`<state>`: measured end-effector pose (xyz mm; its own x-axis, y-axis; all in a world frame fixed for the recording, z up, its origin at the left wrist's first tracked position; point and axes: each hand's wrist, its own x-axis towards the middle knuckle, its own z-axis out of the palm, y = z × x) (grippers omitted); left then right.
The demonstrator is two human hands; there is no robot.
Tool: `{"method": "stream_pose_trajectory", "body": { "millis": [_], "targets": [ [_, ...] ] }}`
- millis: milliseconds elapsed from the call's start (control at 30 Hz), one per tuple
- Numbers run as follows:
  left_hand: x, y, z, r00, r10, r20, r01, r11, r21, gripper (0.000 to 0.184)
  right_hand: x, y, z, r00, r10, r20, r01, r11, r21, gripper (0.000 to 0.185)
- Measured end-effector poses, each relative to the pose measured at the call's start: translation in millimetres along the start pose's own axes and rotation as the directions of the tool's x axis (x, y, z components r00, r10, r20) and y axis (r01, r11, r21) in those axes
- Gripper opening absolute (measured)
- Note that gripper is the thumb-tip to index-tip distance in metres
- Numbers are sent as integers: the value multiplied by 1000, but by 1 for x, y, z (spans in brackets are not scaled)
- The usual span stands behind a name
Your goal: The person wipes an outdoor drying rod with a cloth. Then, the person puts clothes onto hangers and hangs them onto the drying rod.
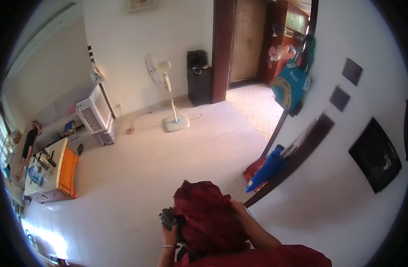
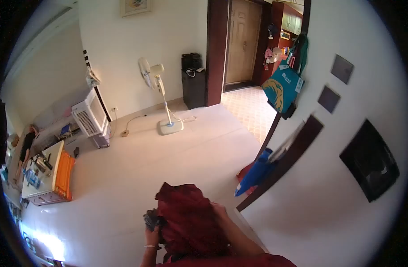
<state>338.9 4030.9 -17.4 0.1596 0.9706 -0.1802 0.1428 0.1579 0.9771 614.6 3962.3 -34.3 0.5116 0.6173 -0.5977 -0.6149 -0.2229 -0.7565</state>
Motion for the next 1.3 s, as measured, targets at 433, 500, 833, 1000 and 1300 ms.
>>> {"method": "stream_pose_trajectory", "body": {
  "millis": [433, 500, 833, 1000, 1300],
  "targets": [
    [358, 107, 138, 989, -18, 145, -18, 969, 248, 52, 243, -199, 107, 869, -434, 239, 440, 453, -775, 22],
    [408, 116, 176, 972, 75, 223, -127, 965, 228, 55, 275, -215, 98, 784, -591, 190, 511, 441, -738, 21],
    [617, 156, 424, 833, 127, 538, -305, 918, 254, 54, 483, -362, 35, 838, -509, -196, 446, 846, -291, 12],
    [704, 205, 513, 835, 88, 543, -204, 967, 156, 58, 550, -510, 62, 910, -48, -412, 44, 999, -18, 9],
    [878, 263, 700, 724, 172, 668, -372, 912, 169, 64, 705, -657, 41, 730, -545, -412, 371, 823, -430, 30]
  ]
}}
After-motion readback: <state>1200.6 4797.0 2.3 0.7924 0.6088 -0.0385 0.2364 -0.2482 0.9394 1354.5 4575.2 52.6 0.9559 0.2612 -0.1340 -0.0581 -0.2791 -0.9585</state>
